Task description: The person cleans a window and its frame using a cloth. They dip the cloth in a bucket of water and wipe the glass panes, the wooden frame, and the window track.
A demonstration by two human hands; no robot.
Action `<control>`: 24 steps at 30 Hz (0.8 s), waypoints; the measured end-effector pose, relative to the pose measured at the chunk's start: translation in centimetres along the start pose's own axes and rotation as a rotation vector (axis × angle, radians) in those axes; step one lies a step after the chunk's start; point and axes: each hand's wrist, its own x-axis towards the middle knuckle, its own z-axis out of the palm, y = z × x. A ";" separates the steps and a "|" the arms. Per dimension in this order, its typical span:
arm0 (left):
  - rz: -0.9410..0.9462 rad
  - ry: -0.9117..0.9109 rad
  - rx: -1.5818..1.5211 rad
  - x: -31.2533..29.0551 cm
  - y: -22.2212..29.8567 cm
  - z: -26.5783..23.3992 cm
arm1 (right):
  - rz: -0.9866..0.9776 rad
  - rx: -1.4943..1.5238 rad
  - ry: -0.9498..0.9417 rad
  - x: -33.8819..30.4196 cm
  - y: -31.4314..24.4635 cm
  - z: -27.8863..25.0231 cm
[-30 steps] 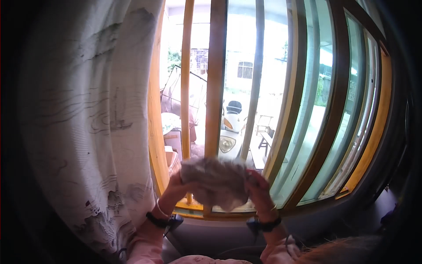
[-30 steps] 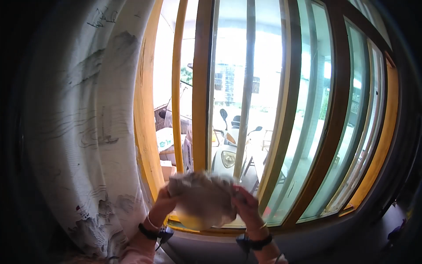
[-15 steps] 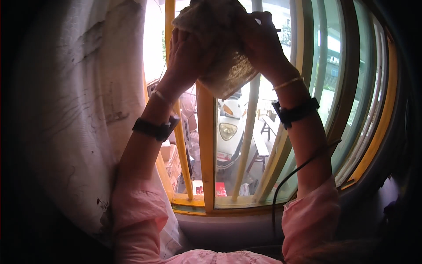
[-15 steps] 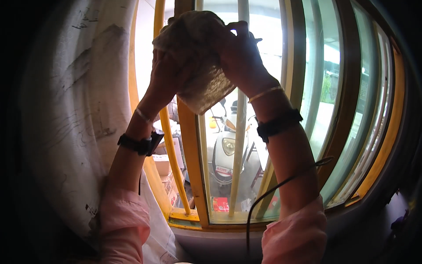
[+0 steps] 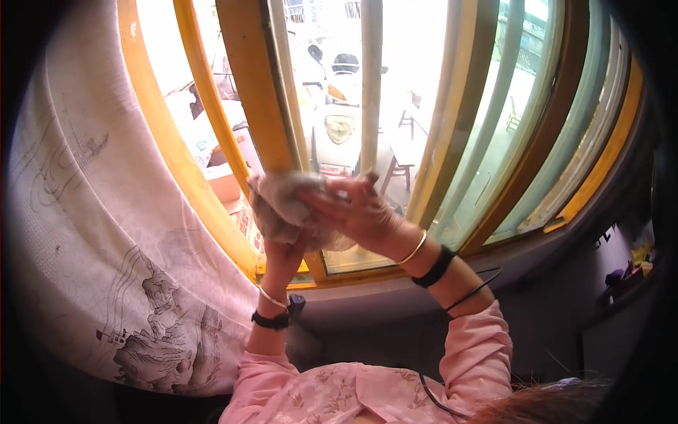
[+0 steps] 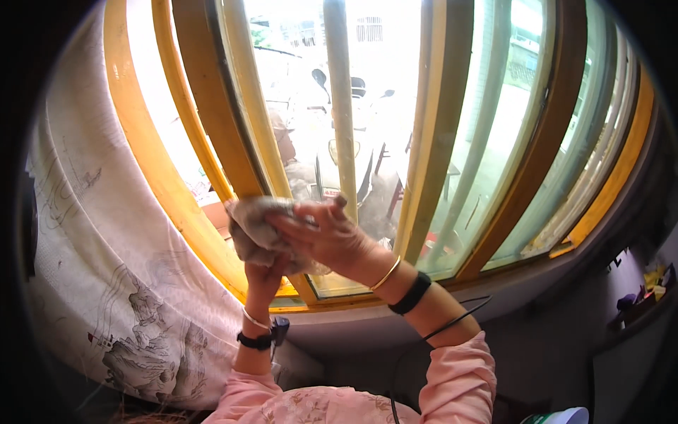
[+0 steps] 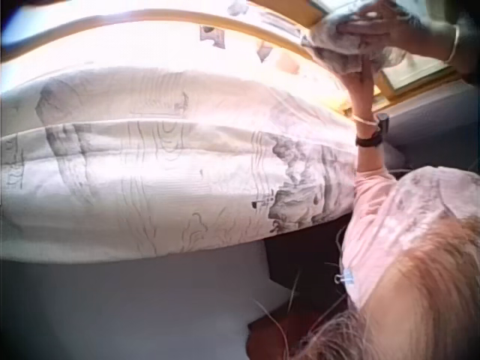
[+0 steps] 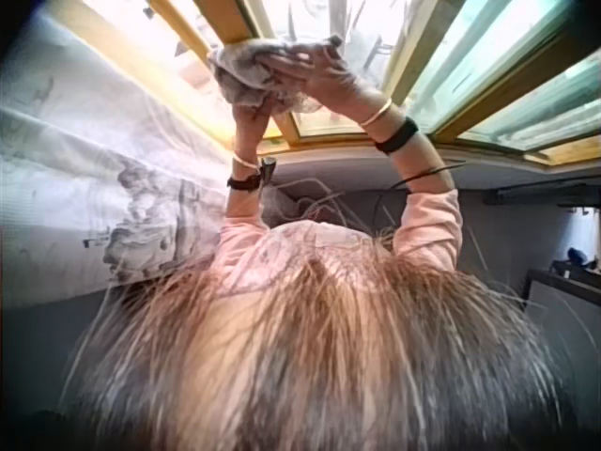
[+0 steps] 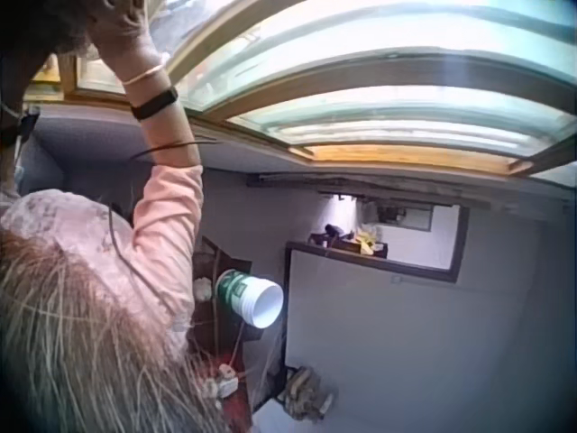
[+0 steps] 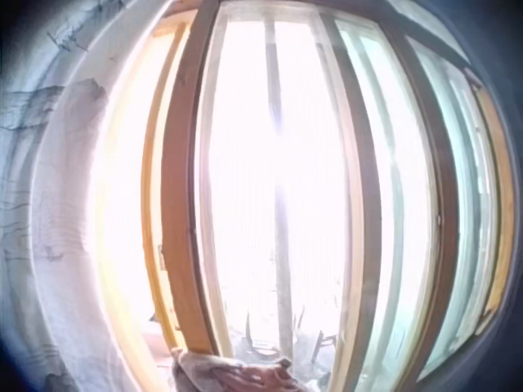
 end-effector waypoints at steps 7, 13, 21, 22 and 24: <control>-0.264 -0.075 -0.107 -10.8 -9.2 1.0 | 0.214 0.231 -0.197 -11.5 -10.0 5.1; -0.525 -0.180 0.036 -20.4 -17.0 -2.0 | 0.332 0.360 -0.244 -18.2 -18.7 9.9; -0.713 -0.232 -0.580 -17.7 -5.5 -4.0 | 0.904 1.148 -0.536 -19.7 -23.1 9.2; -0.731 -0.335 -0.459 -17.6 -6.6 -5.2 | 0.929 1.208 -0.510 -17.3 -22.0 6.7; -0.708 -0.333 -0.799 -15.4 -2.8 -1.2 | 0.758 0.724 -0.258 -17.2 -19.8 4.0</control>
